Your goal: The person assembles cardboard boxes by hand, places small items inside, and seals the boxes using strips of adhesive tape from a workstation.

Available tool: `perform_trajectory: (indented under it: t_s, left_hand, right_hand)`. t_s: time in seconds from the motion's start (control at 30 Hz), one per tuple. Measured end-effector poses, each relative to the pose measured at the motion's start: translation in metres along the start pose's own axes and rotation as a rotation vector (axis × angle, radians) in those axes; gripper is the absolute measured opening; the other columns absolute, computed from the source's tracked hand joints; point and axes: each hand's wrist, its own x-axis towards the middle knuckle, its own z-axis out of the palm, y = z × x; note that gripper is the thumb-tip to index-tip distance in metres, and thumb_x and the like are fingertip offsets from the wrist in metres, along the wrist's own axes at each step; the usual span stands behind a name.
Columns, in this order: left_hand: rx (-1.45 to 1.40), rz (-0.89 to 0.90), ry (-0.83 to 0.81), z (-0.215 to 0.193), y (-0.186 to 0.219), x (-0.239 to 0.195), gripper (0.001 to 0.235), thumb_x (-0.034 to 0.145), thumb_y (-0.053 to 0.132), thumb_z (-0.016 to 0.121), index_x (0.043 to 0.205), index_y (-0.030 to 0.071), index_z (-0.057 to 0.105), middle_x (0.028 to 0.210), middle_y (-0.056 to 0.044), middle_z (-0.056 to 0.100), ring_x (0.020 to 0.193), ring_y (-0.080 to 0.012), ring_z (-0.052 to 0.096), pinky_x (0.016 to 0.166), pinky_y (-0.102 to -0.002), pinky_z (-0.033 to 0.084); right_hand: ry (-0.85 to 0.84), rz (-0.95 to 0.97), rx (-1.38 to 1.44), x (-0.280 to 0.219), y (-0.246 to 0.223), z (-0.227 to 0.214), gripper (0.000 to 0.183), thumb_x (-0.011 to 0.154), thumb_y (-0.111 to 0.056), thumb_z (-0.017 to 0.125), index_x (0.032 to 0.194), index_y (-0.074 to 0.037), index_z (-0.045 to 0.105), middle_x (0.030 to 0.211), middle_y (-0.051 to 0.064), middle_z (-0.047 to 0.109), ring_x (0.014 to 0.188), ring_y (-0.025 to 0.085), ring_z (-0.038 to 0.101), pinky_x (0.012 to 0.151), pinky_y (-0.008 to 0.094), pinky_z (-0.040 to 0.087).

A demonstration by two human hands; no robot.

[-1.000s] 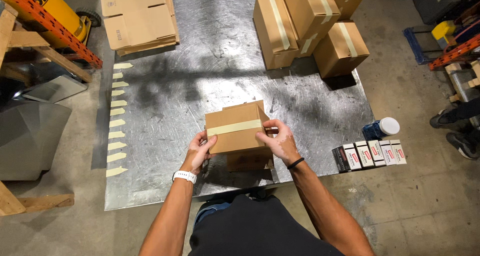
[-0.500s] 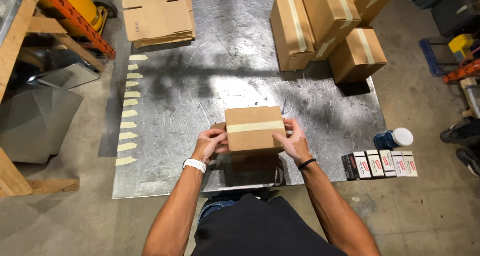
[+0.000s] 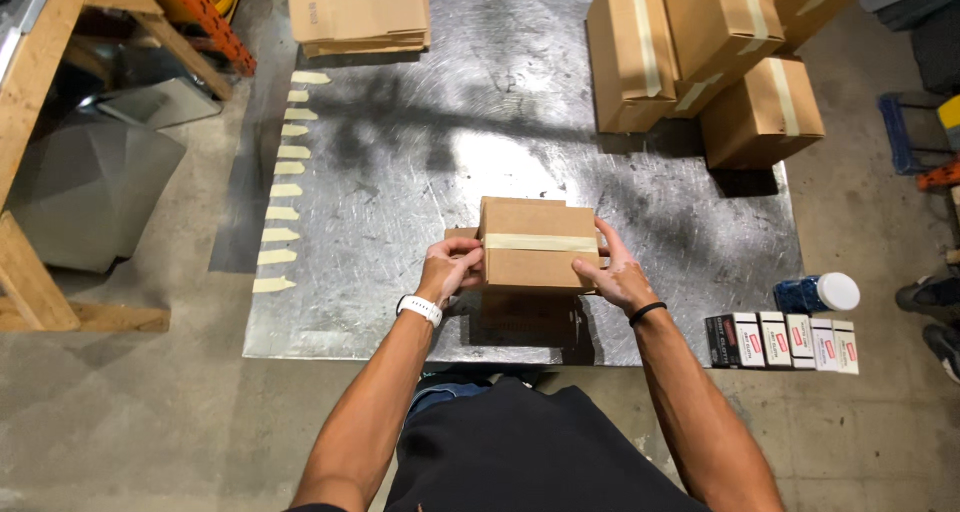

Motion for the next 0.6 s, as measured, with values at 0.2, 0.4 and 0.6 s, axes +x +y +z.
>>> perform_trajectory:
  t_s: [0.2,0.4,0.6]
  left_hand:
    - [0.082,-0.014,-0.045,-0.009,-0.002,0.023,0.041,0.100,0.022,0.084,0.133,-0.002,0.076,0.117,-0.023,0.074,0.089,-0.0296,0.083,0.074,-0.048,0.076]
    - [0.437,0.136,-0.130,-0.019,0.023,-0.001,0.033,0.110,0.029,0.065,0.126,0.000,0.069,0.092,-0.021,0.080,0.071,-0.0280,0.083,0.065,-0.040,0.073]
    - [1.008,0.501,-0.094,-0.009,0.087,-0.056,0.028,0.107,0.034,0.053,0.115,0.010,0.064,0.111,-0.022,0.072,0.111,-0.0508,0.073,0.096,-0.067,0.059]
  right_hand:
    - [0.021,0.006,-0.018,0.012,0.018,0.003,0.096,0.100,-0.033,0.083,0.180,-0.035,0.031,0.157,0.036,0.060,0.130,0.054,0.070,0.087,0.056,0.069]
    - [0.129,-0.046,-0.227,0.011,0.018,0.011,0.095,0.098,-0.043,0.085,0.178,-0.030,0.036,0.159,0.030,0.061,0.134,0.051,0.069,0.105,0.061,0.064]
    - [0.269,-0.080,-0.804,-0.012,-0.057,0.029,0.093,0.102,-0.039,0.082,0.179,-0.047,0.031,0.173,0.019,0.040,0.160,0.046,0.042,0.119,0.075,0.047]
